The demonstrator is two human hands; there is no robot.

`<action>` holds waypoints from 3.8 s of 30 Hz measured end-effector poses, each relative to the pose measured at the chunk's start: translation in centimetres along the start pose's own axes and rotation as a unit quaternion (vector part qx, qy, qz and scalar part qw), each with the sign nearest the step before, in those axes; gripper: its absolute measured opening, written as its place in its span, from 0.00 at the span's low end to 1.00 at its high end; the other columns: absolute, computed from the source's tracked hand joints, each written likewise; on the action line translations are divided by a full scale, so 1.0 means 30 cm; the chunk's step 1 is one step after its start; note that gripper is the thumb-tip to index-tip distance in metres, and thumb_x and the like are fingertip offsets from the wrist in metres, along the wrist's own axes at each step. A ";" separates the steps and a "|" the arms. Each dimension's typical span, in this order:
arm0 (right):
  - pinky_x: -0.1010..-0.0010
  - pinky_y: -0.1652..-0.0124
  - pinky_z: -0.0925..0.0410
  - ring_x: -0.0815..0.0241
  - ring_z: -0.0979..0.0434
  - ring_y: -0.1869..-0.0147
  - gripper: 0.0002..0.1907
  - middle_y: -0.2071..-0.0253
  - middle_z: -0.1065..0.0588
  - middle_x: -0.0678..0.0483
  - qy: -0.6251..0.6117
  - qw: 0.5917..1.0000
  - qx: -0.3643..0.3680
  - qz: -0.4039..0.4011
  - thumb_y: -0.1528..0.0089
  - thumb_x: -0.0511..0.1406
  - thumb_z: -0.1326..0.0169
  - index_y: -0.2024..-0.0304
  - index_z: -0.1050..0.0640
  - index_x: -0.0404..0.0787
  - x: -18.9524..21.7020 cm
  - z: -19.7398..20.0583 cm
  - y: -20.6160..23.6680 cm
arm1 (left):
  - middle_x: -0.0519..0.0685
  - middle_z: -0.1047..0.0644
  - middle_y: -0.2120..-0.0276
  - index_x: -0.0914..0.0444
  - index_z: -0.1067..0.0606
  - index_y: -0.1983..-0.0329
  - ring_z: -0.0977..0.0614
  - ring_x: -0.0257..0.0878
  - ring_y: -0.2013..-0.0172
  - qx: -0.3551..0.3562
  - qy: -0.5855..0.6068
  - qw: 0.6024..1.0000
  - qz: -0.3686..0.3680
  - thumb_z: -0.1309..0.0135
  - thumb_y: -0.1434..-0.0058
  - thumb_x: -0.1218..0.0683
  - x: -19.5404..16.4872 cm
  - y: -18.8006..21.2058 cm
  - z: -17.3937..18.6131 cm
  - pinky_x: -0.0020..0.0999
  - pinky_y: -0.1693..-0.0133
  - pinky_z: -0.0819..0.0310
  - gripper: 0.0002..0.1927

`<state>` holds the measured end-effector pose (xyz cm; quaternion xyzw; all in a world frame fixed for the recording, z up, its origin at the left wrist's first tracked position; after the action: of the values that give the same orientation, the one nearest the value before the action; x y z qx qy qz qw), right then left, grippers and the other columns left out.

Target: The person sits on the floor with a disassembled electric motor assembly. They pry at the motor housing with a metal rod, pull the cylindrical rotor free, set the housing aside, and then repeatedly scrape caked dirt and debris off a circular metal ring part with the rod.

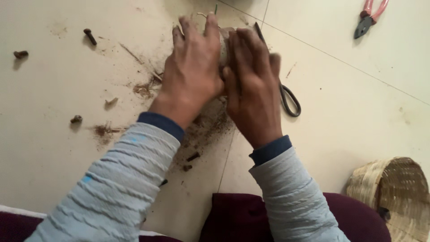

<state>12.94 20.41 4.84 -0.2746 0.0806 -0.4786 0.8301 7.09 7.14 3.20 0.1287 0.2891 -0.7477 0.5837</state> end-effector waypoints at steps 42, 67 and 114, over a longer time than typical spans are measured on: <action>0.61 0.53 0.23 0.45 0.18 0.56 0.27 0.29 0.31 0.43 -0.003 1.000 0.028 -0.011 0.40 0.19 0.48 0.36 0.27 0.28 0.072 0.033 -0.082 | 0.75 0.34 0.48 0.71 0.34 0.44 0.20 0.70 0.56 0.099 0.104 0.989 0.026 0.32 0.51 0.58 0.004 -0.009 -0.011 0.52 0.58 0.20 0.33; 0.63 0.60 0.24 0.48 0.18 0.63 0.22 0.39 0.26 0.48 0.025 0.984 0.166 -0.060 0.41 0.25 0.44 0.43 0.24 0.30 0.019 0.043 -0.166 | 0.66 0.35 0.42 0.68 0.34 0.40 0.22 0.68 0.50 0.194 0.116 0.972 0.068 0.25 0.64 0.58 -0.014 -0.028 0.032 0.51 0.50 0.21 0.47; 0.66 0.55 0.23 0.48 0.16 0.58 0.10 0.41 0.24 0.52 0.053 0.958 0.276 -0.057 0.35 0.27 0.47 0.51 0.20 0.34 -0.092 -0.023 -0.236 | 0.62 0.33 0.45 0.67 0.35 0.40 0.22 0.61 0.49 0.215 0.113 0.966 0.091 0.23 0.63 0.51 0.007 -0.047 -0.003 0.48 0.47 0.22 0.48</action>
<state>5.90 19.68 7.68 -0.0126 -0.0264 -0.5424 0.8396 5.69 7.24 3.42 0.3607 0.1729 -0.7166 0.5714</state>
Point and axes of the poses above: each hand's wrist, its own y-axis away from the middle knuckle, its own z-axis out of the back of the hand, x = y × z, the point moved 3 cm from there along -y, towards the middle knuckle
